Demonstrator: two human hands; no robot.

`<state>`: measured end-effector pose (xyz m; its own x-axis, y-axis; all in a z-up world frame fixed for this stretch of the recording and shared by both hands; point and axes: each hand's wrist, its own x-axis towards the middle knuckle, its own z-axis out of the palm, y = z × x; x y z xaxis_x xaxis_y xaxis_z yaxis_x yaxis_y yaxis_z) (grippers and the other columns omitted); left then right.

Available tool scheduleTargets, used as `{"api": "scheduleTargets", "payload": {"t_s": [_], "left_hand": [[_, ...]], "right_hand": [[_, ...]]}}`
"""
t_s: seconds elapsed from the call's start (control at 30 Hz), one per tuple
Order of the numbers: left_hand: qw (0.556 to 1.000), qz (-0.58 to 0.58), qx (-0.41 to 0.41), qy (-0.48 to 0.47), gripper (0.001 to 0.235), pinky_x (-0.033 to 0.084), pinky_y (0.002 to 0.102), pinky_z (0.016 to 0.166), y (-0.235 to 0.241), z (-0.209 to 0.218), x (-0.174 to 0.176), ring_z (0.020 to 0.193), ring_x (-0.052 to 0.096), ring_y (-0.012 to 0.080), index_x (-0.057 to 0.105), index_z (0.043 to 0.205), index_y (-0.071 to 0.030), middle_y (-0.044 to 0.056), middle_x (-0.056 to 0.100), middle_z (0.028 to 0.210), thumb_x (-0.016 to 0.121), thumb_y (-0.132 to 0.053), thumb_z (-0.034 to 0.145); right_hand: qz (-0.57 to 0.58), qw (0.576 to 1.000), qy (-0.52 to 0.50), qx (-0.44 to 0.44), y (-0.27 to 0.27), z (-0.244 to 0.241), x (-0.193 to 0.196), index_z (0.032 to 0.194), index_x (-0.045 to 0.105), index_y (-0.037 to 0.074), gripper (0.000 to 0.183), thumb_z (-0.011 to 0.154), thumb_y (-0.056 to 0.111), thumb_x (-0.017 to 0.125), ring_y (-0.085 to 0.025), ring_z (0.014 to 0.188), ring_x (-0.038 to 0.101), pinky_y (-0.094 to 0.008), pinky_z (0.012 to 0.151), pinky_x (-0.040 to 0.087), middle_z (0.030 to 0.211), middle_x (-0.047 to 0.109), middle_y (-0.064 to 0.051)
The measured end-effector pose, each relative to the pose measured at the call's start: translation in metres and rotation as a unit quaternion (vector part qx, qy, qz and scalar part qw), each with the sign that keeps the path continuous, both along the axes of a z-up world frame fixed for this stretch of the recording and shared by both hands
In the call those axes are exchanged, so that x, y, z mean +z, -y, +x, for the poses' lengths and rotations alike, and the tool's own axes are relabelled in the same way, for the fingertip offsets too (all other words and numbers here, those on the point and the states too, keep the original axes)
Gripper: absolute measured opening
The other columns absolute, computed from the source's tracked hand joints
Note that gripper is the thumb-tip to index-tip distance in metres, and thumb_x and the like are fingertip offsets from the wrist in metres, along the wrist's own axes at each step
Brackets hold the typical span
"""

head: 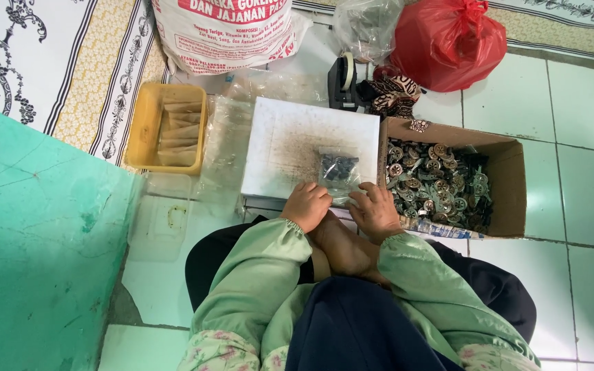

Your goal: The person picks up metal pins from a box and places them into small plastic bags, then places the filled bags into a yellow container.

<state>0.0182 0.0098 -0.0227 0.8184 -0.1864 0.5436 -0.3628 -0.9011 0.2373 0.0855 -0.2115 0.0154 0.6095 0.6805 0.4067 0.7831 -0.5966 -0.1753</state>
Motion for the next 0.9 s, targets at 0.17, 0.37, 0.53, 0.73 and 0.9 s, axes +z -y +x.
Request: {"api": "scheduleTargets", "payload": {"t_s": [0.17,0.37,0.53,0.73,0.9], "left_hand": [[1.000,0.009,0.006,-0.013,0.014,0.049,0.041,0.079,0.003,-0.004,0.015,0.092,0.062,0.0229,0.061,0.087,-0.018,0.001,0.058,0.088,0.060,-0.028,0.096],[0.997,-0.004,0.007,-0.079,0.012,0.052,0.042,0.081,0.006,-0.012,0.007,0.093,0.066,0.0256,0.061,0.099,-0.018,0.004,0.063,0.088,0.060,-0.031,0.097],[0.995,-0.030,0.015,-0.094,0.020,0.052,0.044,0.082,0.004,-0.012,-0.003,0.094,0.067,0.0270,0.063,0.102,-0.020,0.005,0.067,0.088,0.068,-0.035,0.090],[0.991,-0.067,0.059,-0.103,0.011,0.054,0.042,0.080,0.005,-0.004,-0.020,0.090,0.070,0.0251,0.066,0.101,-0.023,0.002,0.069,0.085,0.064,-0.032,0.094],[0.988,-0.060,0.095,-0.102,0.020,0.055,0.043,0.078,0.006,-0.002,-0.016,0.085,0.071,0.0268,0.066,0.107,-0.023,0.004,0.070,0.083,0.069,-0.028,0.089]], "right_hand": [[0.011,0.998,0.043,0.037,0.005,0.000,-0.007,0.111,0.072,0.025,0.031,0.083,0.038,0.077,-0.025,0.102,0.063,-0.040,0.090,0.046,0.114,0.064,-0.002],[0.043,0.999,-0.012,0.023,0.011,-0.004,-0.014,0.099,0.077,0.024,0.015,0.085,0.027,0.077,-0.020,0.099,0.066,-0.036,0.089,0.047,0.101,0.071,0.003],[0.057,0.994,-0.097,-0.016,0.012,-0.004,-0.020,0.096,0.079,0.025,0.015,0.081,0.027,0.080,-0.021,0.100,0.066,-0.037,0.085,0.048,0.099,0.072,0.005],[0.088,0.984,-0.156,-0.005,0.002,0.002,0.001,0.090,0.082,0.019,0.010,0.086,0.018,0.074,-0.026,0.078,0.068,-0.037,0.068,0.050,0.080,0.073,0.000],[0.014,0.974,-0.210,-0.086,0.001,0.005,-0.006,0.114,0.076,0.019,0.029,0.085,0.021,0.078,-0.030,0.095,0.071,-0.044,0.091,0.050,0.085,0.074,-0.005]]}}
